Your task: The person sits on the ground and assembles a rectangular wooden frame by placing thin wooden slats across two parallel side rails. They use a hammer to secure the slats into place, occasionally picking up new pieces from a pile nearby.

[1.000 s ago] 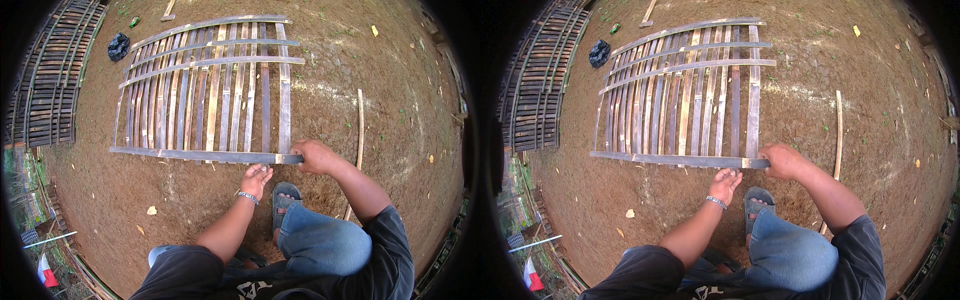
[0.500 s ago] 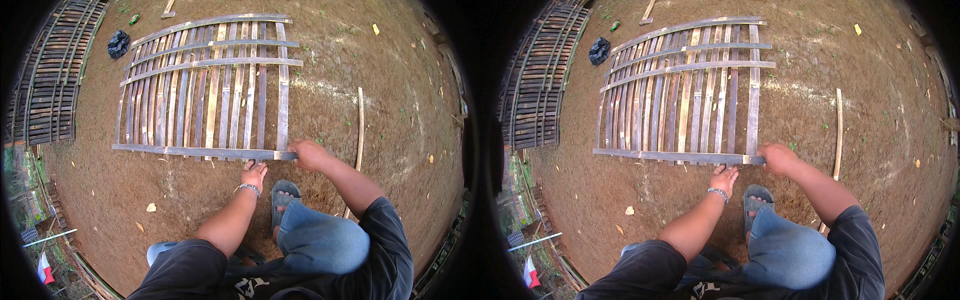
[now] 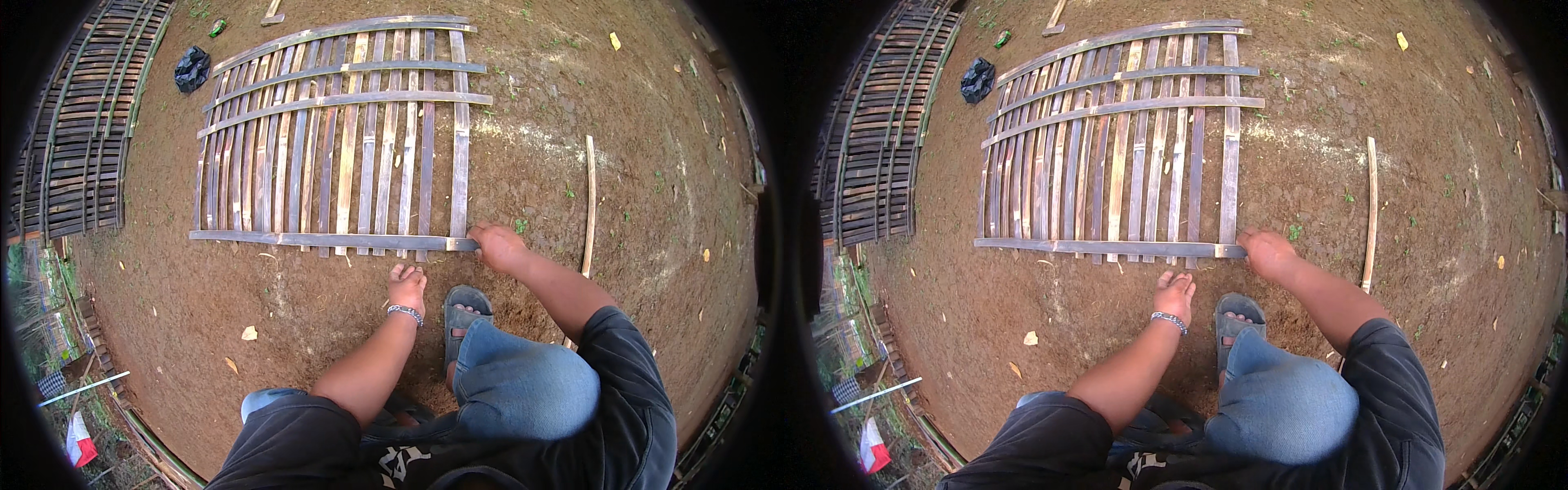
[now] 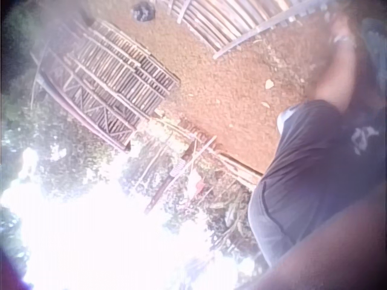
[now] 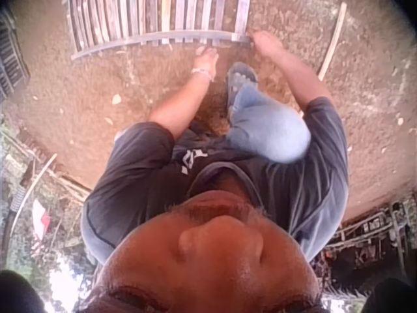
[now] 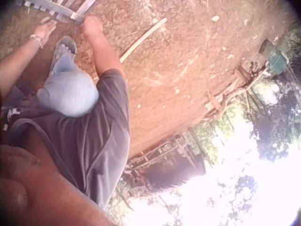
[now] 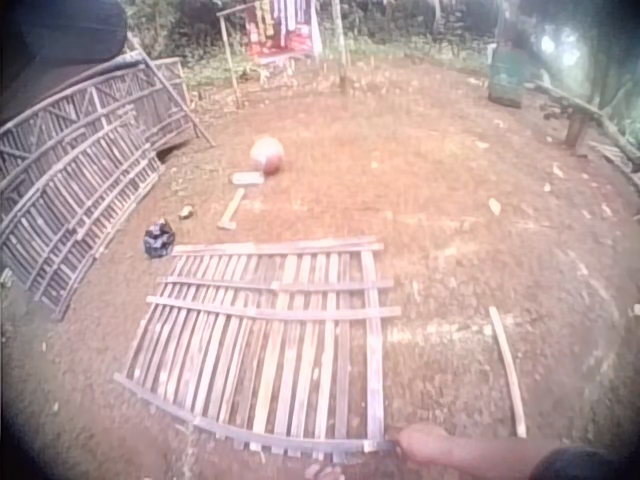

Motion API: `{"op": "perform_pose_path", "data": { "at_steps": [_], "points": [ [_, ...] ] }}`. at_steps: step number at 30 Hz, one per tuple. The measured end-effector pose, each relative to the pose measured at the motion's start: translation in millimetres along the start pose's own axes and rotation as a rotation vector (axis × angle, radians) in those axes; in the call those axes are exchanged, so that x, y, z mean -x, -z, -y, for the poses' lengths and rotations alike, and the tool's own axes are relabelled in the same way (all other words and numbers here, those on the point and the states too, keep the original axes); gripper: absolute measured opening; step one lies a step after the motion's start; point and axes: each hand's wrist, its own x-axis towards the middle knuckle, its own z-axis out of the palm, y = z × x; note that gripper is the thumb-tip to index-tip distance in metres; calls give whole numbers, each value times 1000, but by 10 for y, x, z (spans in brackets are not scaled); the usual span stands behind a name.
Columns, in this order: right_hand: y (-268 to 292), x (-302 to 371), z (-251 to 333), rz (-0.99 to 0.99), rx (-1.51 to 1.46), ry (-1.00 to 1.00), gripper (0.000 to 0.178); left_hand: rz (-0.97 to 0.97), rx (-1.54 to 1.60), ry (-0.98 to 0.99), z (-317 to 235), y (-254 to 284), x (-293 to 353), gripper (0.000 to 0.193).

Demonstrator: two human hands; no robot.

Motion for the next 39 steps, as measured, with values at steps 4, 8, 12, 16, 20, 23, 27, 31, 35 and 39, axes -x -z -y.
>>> {"op": "perform_pose_path", "data": {
  "at_steps": [4,8,12,16,20,23,27,31,35,39],
  "points": [
    [-140,59,-69,-105,-67,15,34,-1,-73,-5,-64,24,96,78],
    [-336,350,-339,-519,-113,-95,45,78,-184,22,-159,129,176,72],
    [-547,972,-857,-838,-179,-658,57,120,-333,54,-334,313,258,65],
    [-1134,1733,-1344,-697,-223,-1146,57,183,-466,96,-377,456,290,58],
    [-1574,2127,-1395,-500,-345,-1217,46,258,-607,113,-355,456,357,55],
    [-1664,2156,-1394,-514,-381,-1255,45,340,-724,140,-310,436,410,54],
    [-1574,2138,-1408,-485,-432,-1267,42,464,-912,61,-307,358,365,52],
    [-1662,2285,-1413,-482,-481,-1267,43,570,-1248,-251,-380,93,270,48],
    [-1679,2353,-1271,-544,-427,-1220,37,622,-1780,-846,-696,-289,182,47],
    [-1567,2337,-1092,-552,-543,-1191,39,574,-2138,-936,-832,-593,149,50]
  ]
}}
